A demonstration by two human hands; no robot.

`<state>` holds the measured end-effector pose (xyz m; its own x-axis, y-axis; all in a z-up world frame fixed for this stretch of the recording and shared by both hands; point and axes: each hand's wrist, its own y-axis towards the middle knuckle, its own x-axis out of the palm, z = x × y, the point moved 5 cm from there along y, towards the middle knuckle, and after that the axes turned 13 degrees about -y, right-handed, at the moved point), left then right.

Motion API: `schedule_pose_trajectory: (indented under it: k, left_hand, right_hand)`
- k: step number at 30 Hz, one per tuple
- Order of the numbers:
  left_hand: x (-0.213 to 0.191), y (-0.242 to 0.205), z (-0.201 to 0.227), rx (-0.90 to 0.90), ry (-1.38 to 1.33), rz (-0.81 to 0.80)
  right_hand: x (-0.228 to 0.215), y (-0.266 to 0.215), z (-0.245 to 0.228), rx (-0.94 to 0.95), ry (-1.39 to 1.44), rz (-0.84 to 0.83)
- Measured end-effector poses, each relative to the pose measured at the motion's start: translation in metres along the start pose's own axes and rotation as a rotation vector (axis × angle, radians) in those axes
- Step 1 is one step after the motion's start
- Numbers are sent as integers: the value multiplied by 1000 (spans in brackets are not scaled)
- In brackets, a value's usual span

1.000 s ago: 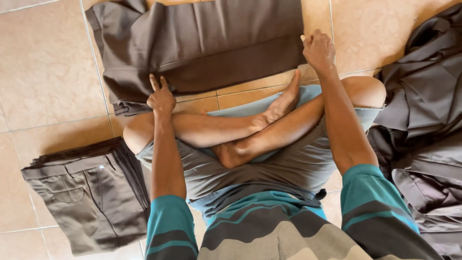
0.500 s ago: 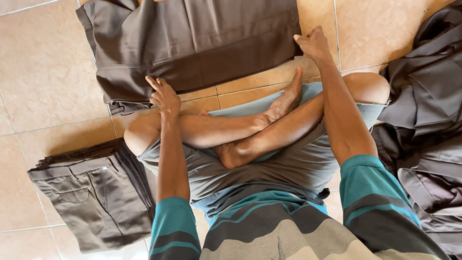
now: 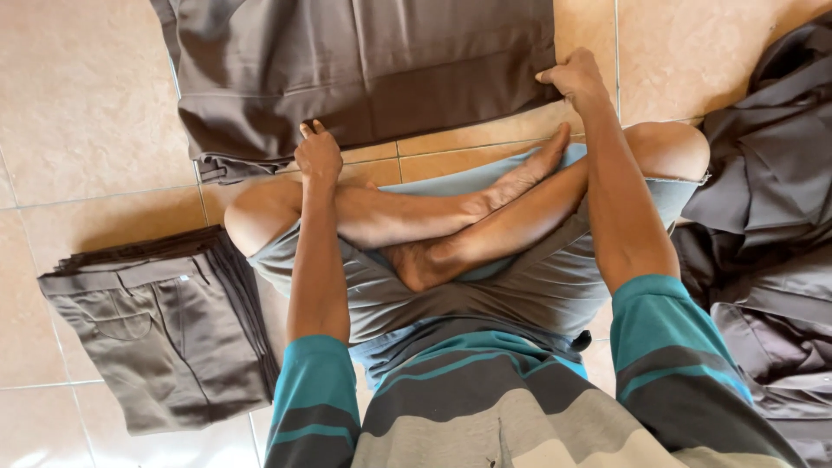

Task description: Folding brown trousers and stacking them neatly on the floor.

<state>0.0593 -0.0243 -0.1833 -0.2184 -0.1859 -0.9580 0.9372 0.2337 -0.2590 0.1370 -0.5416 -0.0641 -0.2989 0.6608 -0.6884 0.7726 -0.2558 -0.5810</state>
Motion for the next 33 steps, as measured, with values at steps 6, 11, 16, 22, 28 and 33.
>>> schedule_pose_trajectory:
  k: [6,11,16,22,28,33]
  left_hand:
    - [-10,-6,12,-92,32,-224]
    - [-16,-17,22,-144,46,-481]
    - [-12,-9,26,-285,23,-584]
    - [33,24,16,-221,1,-504]
    - [22,8,24,-106,-9,-348]
    - [64,19,-2,-43,-64,-174]
  right_hand:
    - [-4,9,8,-37,-65,26]
    - [-4,24,17,4,-153,95]
    - [-4,20,7,11,-471,105]
    - [-6,-26,-14,-32,-558,127]
    - [-21,-27,-30,-131,-577,209]
    - [-22,-22,-11,-106,-512,239]
